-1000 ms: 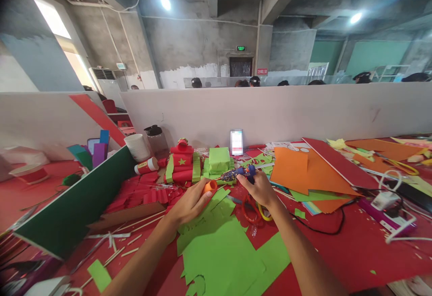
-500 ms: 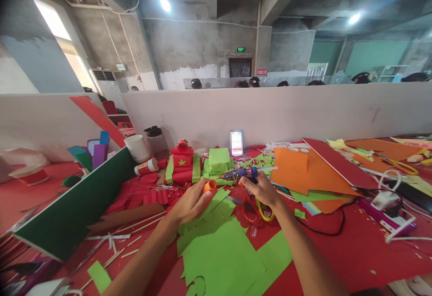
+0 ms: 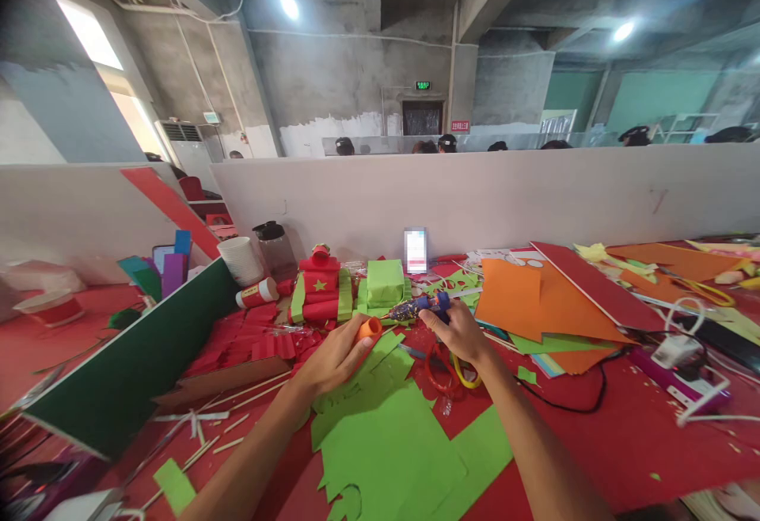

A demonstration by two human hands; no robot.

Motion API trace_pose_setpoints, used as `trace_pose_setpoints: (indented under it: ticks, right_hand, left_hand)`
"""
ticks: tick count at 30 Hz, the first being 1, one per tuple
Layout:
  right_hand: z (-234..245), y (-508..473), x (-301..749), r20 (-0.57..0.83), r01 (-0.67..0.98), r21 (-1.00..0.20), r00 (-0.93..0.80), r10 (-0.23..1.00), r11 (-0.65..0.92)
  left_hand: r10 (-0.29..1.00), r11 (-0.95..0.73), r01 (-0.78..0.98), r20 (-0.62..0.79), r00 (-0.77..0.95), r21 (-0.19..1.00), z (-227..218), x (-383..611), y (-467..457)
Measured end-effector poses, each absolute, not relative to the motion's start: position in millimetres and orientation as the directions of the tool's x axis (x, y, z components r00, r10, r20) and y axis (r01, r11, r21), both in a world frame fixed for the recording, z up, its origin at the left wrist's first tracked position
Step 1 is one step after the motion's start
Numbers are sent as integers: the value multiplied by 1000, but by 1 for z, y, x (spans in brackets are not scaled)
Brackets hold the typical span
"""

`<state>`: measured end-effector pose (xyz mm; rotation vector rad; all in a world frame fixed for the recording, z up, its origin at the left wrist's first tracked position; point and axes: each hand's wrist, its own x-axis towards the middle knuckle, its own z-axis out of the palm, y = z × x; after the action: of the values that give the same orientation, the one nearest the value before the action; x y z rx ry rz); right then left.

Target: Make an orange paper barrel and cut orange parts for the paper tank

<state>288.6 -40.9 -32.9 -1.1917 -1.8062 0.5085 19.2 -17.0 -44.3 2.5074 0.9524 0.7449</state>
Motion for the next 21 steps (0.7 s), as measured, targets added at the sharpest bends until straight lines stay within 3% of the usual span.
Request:
trace_pose_setpoints:
  ticks: [21]
  right_hand:
    - [-33, -42, 290, 421, 494, -757, -131, 897, 427]
  left_hand:
    - [718, -683, 536, 318, 620, 497, -43, 19, -17]
